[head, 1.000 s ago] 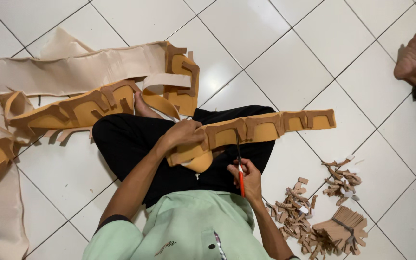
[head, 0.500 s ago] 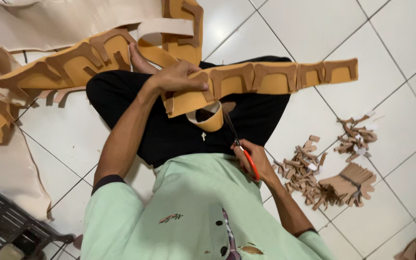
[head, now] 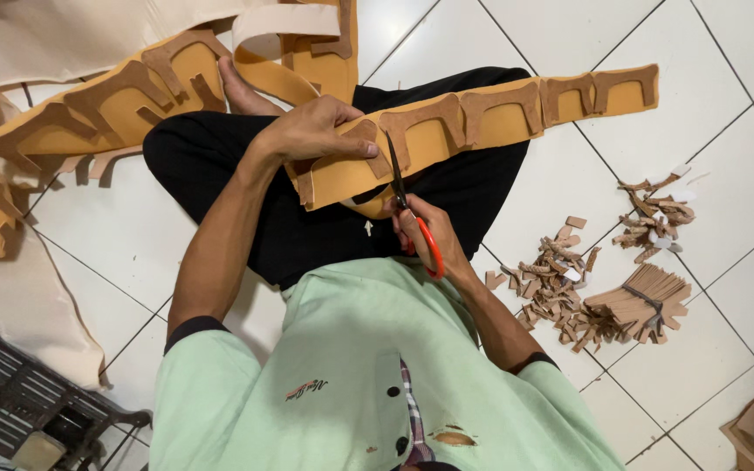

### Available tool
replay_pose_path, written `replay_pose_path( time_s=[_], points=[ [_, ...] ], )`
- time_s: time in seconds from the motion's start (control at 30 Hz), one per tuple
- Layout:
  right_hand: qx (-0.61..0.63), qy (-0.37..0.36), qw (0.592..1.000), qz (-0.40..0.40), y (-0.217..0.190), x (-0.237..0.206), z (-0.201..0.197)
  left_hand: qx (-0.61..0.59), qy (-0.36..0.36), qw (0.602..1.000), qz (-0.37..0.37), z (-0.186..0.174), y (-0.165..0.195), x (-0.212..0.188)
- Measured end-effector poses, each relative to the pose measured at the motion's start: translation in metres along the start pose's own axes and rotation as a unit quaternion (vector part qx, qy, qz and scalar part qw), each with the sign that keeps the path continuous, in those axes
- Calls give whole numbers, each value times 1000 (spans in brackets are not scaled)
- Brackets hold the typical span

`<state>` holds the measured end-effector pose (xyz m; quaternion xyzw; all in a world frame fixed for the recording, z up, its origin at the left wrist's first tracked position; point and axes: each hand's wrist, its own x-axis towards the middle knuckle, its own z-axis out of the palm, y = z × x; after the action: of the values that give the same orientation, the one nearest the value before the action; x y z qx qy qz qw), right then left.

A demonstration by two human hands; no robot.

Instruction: The person sews a long strip of tan material using a sewing machine, then cuts the stitched strip into individual pieces with scissors while sitting on the floor.

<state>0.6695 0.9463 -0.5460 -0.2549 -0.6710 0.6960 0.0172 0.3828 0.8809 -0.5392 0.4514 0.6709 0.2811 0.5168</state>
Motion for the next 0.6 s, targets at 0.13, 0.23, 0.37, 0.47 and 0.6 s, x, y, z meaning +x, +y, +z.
replay_pose_path(
  time_s=[0.13, 0.23, 0.37, 0.47, 0.6],
  points=[
    [16, -35, 999, -28, 1, 0, -2, -43, -18, 999, 5, -3, 1, -6],
    [22, -36, 999, -25, 4, 0, -2, -48, -5, 999, 1, 1, -3, -7],
    [9, -7, 1000, -22, 5, -3, 4, -27, 7, 1000, 6, 4, -10, -6],
    [17, 31, 997, 72, 3, -4, 9, -10, -1, 1000, -7, 4, -12, -7],
    [45, 24, 998, 33, -4, 0, 12, -19, -23, 1000, 4, 7, -7, -11]
  ],
)
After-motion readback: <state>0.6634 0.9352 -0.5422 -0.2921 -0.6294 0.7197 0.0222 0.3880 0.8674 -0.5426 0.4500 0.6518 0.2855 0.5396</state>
